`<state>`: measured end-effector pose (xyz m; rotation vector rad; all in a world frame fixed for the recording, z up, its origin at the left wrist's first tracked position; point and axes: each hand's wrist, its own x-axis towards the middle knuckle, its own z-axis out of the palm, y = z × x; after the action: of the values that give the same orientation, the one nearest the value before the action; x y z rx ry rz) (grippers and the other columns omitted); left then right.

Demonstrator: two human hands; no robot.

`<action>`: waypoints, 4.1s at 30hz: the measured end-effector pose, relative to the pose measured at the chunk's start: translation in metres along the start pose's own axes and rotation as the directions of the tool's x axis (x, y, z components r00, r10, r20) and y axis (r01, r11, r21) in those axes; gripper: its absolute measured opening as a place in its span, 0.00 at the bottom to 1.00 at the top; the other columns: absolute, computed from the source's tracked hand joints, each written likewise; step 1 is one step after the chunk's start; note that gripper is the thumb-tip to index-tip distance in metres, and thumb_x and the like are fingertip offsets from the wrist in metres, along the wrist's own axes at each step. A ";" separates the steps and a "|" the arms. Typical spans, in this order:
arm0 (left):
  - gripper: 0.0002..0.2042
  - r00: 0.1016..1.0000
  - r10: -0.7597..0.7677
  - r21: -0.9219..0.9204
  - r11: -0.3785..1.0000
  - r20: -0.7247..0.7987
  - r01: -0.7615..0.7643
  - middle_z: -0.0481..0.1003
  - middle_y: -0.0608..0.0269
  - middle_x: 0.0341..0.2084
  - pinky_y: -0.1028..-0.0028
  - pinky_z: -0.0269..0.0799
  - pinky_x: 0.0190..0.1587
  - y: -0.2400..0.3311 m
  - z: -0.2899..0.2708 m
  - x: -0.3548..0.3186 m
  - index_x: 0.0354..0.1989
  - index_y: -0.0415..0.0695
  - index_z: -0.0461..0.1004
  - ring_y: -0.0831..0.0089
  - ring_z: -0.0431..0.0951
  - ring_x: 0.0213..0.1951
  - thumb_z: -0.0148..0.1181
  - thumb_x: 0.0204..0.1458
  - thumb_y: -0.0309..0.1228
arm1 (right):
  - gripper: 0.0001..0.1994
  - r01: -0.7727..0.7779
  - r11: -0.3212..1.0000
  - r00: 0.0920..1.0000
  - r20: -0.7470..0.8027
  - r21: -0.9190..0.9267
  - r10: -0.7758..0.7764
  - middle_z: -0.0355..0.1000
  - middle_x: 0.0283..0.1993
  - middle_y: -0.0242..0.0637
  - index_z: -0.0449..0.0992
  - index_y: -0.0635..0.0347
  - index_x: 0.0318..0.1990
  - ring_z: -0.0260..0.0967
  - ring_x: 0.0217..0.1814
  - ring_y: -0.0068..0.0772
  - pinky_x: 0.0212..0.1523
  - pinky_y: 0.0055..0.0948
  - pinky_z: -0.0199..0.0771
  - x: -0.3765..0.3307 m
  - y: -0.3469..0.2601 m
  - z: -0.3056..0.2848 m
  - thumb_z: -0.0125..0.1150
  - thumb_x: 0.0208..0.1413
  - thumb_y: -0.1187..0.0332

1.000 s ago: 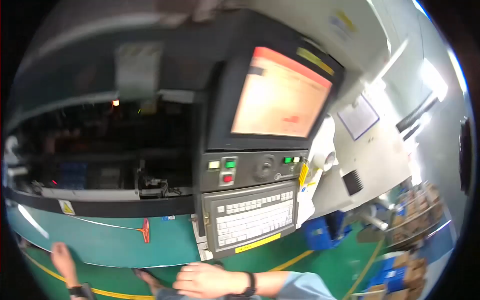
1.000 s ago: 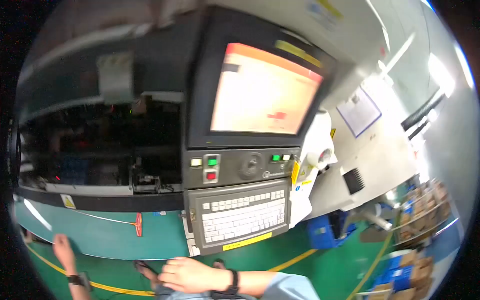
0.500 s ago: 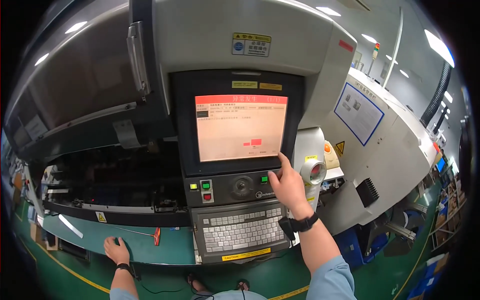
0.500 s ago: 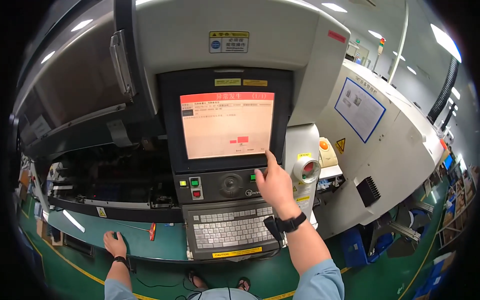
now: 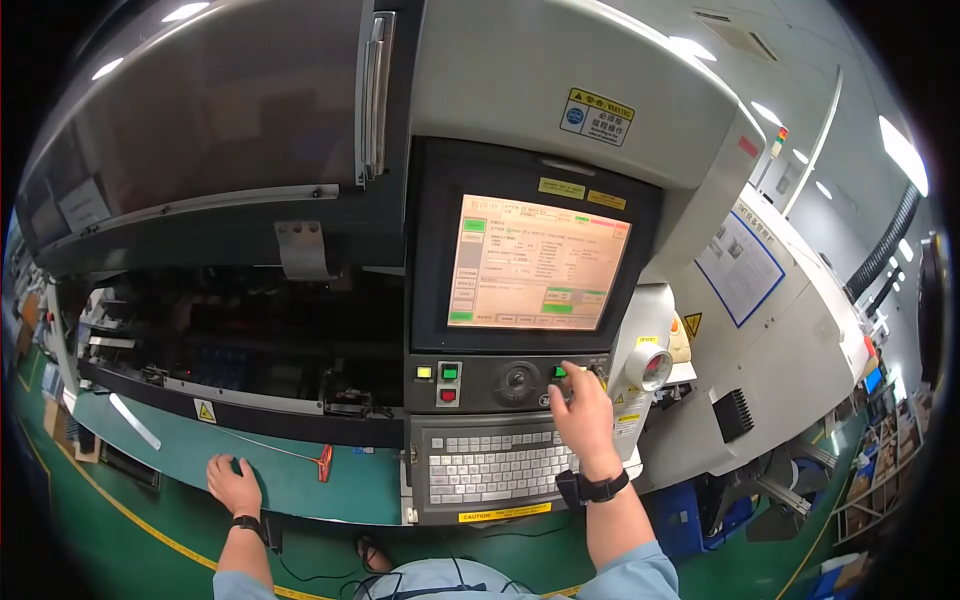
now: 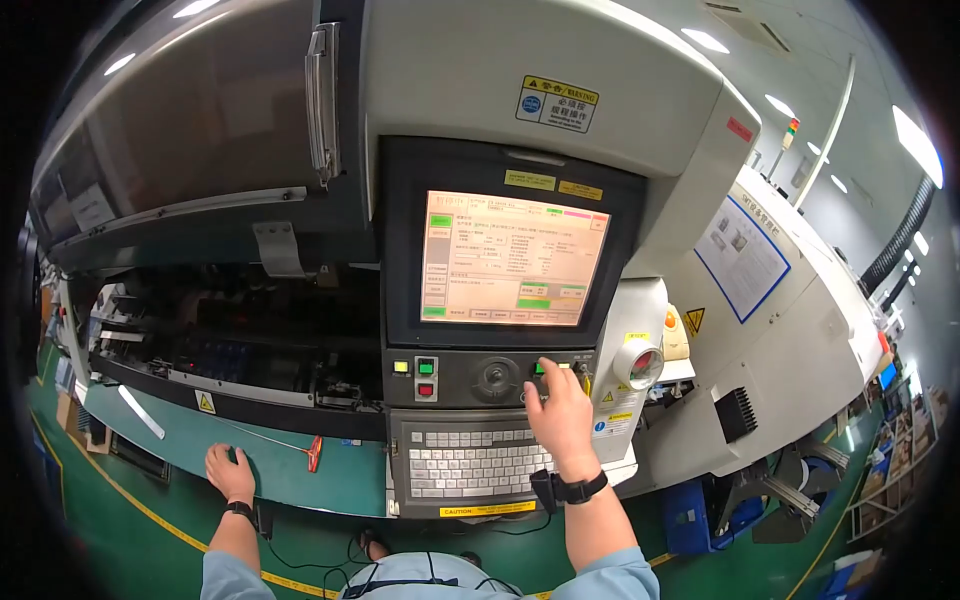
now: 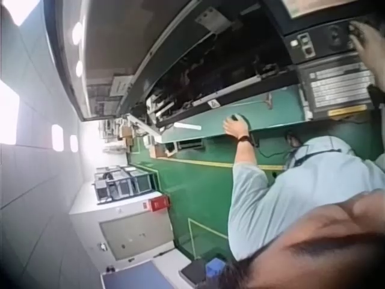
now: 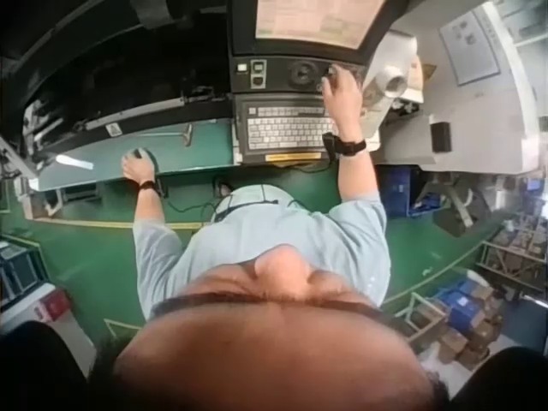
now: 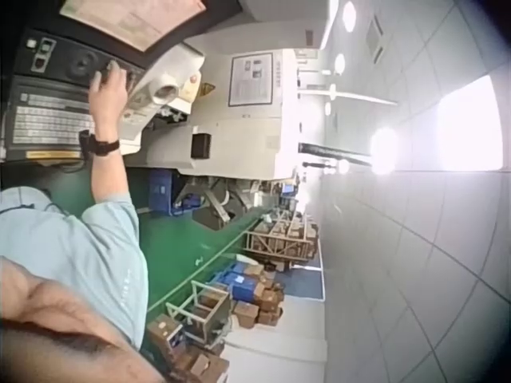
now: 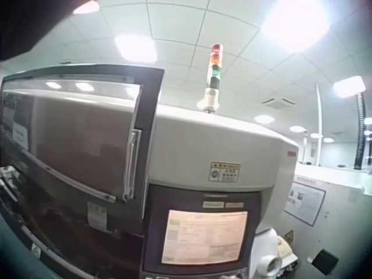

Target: The person spreads paste over a screen with a spatula, walks to a pick-and-place machine, and presses buttons on the control panel. They reach inside the machine to adjust a circuit board and continue interacting with the control panel and screen.

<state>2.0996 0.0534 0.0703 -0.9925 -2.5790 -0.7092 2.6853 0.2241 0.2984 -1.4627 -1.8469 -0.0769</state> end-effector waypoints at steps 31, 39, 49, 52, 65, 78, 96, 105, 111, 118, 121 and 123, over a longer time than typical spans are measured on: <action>0.15 0.999 0.012 -0.040 0.999 -0.045 -0.014 0.73 0.54 0.60 0.49 0.59 0.71 0.001 0.003 -0.002 0.47 0.45 0.76 0.52 0.67 0.68 0.69 0.54 0.34 | 0.23 0.248 0.969 0.904 0.355 0.017 -0.238 0.79 0.34 0.42 0.79 0.57 0.61 0.81 0.34 0.48 0.35 0.43 0.83 -0.032 -0.096 0.042 0.69 0.60 0.61; 0.15 0.993 0.074 -0.064 0.995 -0.088 -0.080 0.80 0.48 0.52 0.48 0.70 0.61 0.022 -0.019 0.003 0.41 0.43 0.82 0.46 0.76 0.59 0.69 0.47 0.35 | 0.18 0.223 0.964 0.814 0.516 0.148 -0.267 0.82 0.39 0.47 0.83 0.58 0.53 0.82 0.41 0.54 0.42 0.49 0.83 -0.071 -0.060 0.032 0.71 0.57 0.62; 0.16 0.999 -0.020 -0.014 1.000 -0.025 0.019 0.74 0.52 0.61 0.47 0.55 0.74 0.008 -0.015 0.001 0.48 0.47 0.79 0.48 0.66 0.70 0.69 0.53 0.39 | 0.12 0.141 0.946 0.734 0.610 0.293 -0.298 0.77 0.33 0.44 0.81 0.63 0.45 0.76 0.35 0.54 0.37 0.49 0.75 -0.086 -0.095 0.012 0.70 0.53 0.70; 0.17 1.000 -0.018 -0.037 0.999 -0.015 0.018 0.74 0.51 0.61 0.46 0.55 0.74 0.008 -0.014 0.005 0.48 0.47 0.79 0.47 0.66 0.70 0.70 0.52 0.39 | 0.08 0.192 0.918 0.619 0.683 0.347 -0.388 0.80 0.39 0.50 0.82 0.62 0.42 0.78 0.40 0.59 0.41 0.49 0.79 -0.076 -0.129 0.015 0.69 0.58 0.70; 0.14 0.777 0.565 -0.552 0.756 0.278 -0.353 0.77 0.53 0.53 0.52 0.71 0.63 -0.072 -0.086 0.075 0.43 0.48 0.79 0.51 0.76 0.60 0.74 0.50 0.34 | 0.11 0.071 0.982 0.553 0.813 0.173 -0.183 0.78 0.36 0.50 0.79 0.60 0.39 0.76 0.38 0.60 0.38 0.52 0.77 -0.158 -0.233 0.193 0.69 0.61 0.61; 0.11 0.779 0.624 -0.446 0.717 0.066 -0.536 0.79 0.65 0.37 0.61 0.76 0.45 -0.188 -0.038 0.202 0.35 0.49 0.81 0.61 0.81 0.44 0.75 0.43 0.32 | 0.06 0.306 0.930 0.811 0.568 -0.203 -0.142 0.73 0.34 0.45 0.78 0.56 0.39 0.72 0.37 0.56 0.37 0.52 0.74 -0.195 -0.242 0.228 0.65 0.60 0.65; 0.08 0.749 0.655 -0.498 0.684 0.099 -0.533 0.78 0.67 0.36 0.63 0.76 0.44 -0.191 -0.035 0.210 0.32 0.51 0.82 0.65 0.80 0.43 0.74 0.45 0.35 | 0.08 0.250 0.887 0.725 0.682 -0.388 0.094 0.75 0.36 0.51 0.79 0.62 0.40 0.73 0.40 0.60 0.40 0.54 0.74 -0.193 -0.252 0.230 0.62 0.62 0.66; 0.08 0.742 0.661 -0.506 0.681 0.114 -0.529 0.78 0.67 0.36 0.62 0.75 0.45 -0.191 -0.036 0.212 0.33 0.51 0.82 0.64 0.80 0.43 0.74 0.45 0.35 | 0.09 0.233 0.893 0.712 0.693 -0.385 0.113 0.74 0.35 0.51 0.78 0.63 0.42 0.73 0.39 0.61 0.40 0.55 0.74 -0.194 -0.252 0.229 0.62 0.61 0.67; 0.06 0.739 0.663 -0.509 0.682 0.124 -0.526 0.78 0.69 0.35 0.65 0.74 0.46 -0.188 -0.038 0.213 0.31 0.51 0.81 0.66 0.79 0.42 0.72 0.48 0.35 | 0.08 0.275 0.885 0.710 0.700 -0.377 0.078 0.74 0.35 0.50 0.78 0.62 0.41 0.73 0.38 0.60 0.39 0.55 0.73 -0.194 -0.251 0.229 0.62 0.60 0.68; 0.08 0.751 0.650 -0.511 0.687 0.114 -0.517 0.78 0.67 0.35 0.62 0.74 0.46 -0.185 -0.039 0.211 0.31 0.51 0.80 0.63 0.79 0.43 0.74 0.44 0.31 | 0.06 0.260 0.909 0.773 0.635 -0.325 0.006 0.73 0.33 0.47 0.77 0.58 0.38 0.72 0.37 0.58 0.37 0.53 0.73 -0.198 -0.243 0.233 0.63 0.60 0.67; 0.08 0.750 0.652 -0.501 0.689 0.113 -0.524 0.78 0.67 0.35 0.62 0.73 0.47 -0.183 -0.038 0.209 0.32 0.51 0.80 0.62 0.79 0.43 0.74 0.44 0.31 | 0.06 0.257 0.911 0.784 0.621 -0.323 -0.001 0.72 0.32 0.46 0.77 0.57 0.37 0.72 0.36 0.57 0.37 0.53 0.73 -0.198 -0.245 0.233 0.64 0.60 0.66; 0.09 0.748 0.654 -0.492 0.691 0.114 -0.529 0.78 0.67 0.35 0.61 0.73 0.47 -0.183 -0.039 0.208 0.32 0.51 0.80 0.62 0.79 0.43 0.74 0.44 0.31 | 0.06 0.266 0.914 0.800 0.599 -0.305 -0.033 0.71 0.31 0.45 0.76 0.56 0.36 0.71 0.35 0.56 0.36 0.53 0.73 -0.197 -0.245 0.235 0.64 0.61 0.65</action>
<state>1.8268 0.0285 0.1294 -2.0954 -2.0846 -1.0145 2.3643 0.0947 0.1138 -1.7248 -2.5714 -0.0673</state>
